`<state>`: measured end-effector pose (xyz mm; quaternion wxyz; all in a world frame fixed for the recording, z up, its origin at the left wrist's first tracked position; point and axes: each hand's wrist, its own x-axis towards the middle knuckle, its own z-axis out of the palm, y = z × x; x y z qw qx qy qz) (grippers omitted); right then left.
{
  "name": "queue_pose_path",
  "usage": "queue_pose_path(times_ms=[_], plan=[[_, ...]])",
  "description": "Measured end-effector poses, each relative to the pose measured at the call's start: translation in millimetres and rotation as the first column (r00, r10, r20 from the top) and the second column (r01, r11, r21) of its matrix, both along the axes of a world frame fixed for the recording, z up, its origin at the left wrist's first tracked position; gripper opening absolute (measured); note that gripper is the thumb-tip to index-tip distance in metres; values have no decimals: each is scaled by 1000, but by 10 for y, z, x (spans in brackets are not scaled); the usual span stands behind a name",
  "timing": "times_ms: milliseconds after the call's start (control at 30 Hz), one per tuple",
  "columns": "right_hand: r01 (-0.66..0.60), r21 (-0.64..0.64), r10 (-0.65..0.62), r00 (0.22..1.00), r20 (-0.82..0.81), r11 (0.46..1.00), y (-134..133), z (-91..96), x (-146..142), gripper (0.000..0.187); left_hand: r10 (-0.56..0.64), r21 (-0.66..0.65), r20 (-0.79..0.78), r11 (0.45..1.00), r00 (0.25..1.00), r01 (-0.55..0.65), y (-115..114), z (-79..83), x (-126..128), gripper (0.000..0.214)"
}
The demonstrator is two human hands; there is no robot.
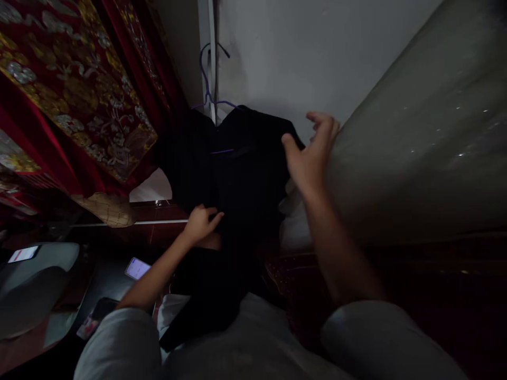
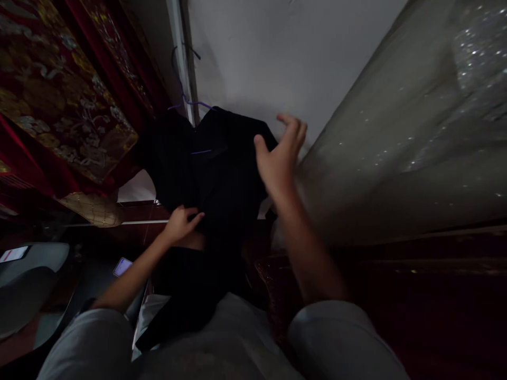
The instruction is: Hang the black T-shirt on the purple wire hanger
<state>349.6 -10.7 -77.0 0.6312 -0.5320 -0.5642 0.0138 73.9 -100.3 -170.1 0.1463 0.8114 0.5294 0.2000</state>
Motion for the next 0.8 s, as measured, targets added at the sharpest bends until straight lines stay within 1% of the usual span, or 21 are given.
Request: queue_pose_path(times_ms=[33,67,100,133,167,200,233,267,300,333,367,400,467,500,600,667,733,800], plan=[[-36,43,37,999,-29,998,-146,-163,-162,41,53,43,129,997,990,-59,-93,-125,51,33],[-157,19,158,985,-65,987,-321,-344,-350,33,99,81,265,989,959,-124,-186,-237,117,26],[-309,-46,301,946,-121,950,-512,-533,-550,27,124,110,404,977,907,-182,-275,-332,194,20],[-453,-144,423,884,-199,880,-705,-718,-744,27,137,123,554,962,821,-244,-358,-408,278,15],[-553,-243,484,825,-290,797,-887,-886,-918,28,142,107,698,949,702,-298,-435,-465,360,15],[-608,-307,500,786,-362,732,-1050,-1028,-1059,28,140,64,820,941,555,-333,-503,-501,433,25],[-634,-342,500,766,-405,694,-1184,-1136,-1160,28,143,3,907,939,397,-345,-562,-521,493,42],[-648,-358,488,752,-443,672,-1287,-1208,-1223,30,155,-65,954,941,255,-332,-612,-527,534,59],[-657,-360,482,742,-466,662,-1356,-1244,-1250,32,172,-121,973,947,152,-299,-651,-524,555,71],[-666,-355,484,732,-479,656,-1397,-1251,-1250,35,191,-160,977,953,99,-259,-681,-515,558,74],[-677,-347,495,722,-483,649,-1412,-1237,-1234,36,212,-187,973,956,90,-228,-703,-502,547,68],[-687,-341,508,714,-481,642,-1410,-1210,-1210,36,232,-206,967,954,105,-218,-716,-490,528,56],[-686,-332,516,715,-472,647,-1383,-1153,-1164,29,260,-218,951,948,168,-234,-727,-465,485,33],[-677,-322,508,721,-472,661,-1369,-1135,-1150,26,264,-211,944,944,200,-252,-728,-454,467,28],[-647,-293,478,737,-478,704,-1360,-1129,-1140,19,243,-162,929,946,280,-280,-724,-421,437,22],[-633,-298,469,749,-468,714,-1373,-1138,-1144,19,224,-125,913,949,340,-291,-719,-396,425,17],[-632,-326,466,756,-459,703,-1390,-1126,-1139,20,205,-84,894,951,399,-299,-711,-367,412,14],[-649,-369,486,751,-447,665,-1412,-1090,-1123,23,179,-37,875,951,449,-306,-703,-340,398,12]])
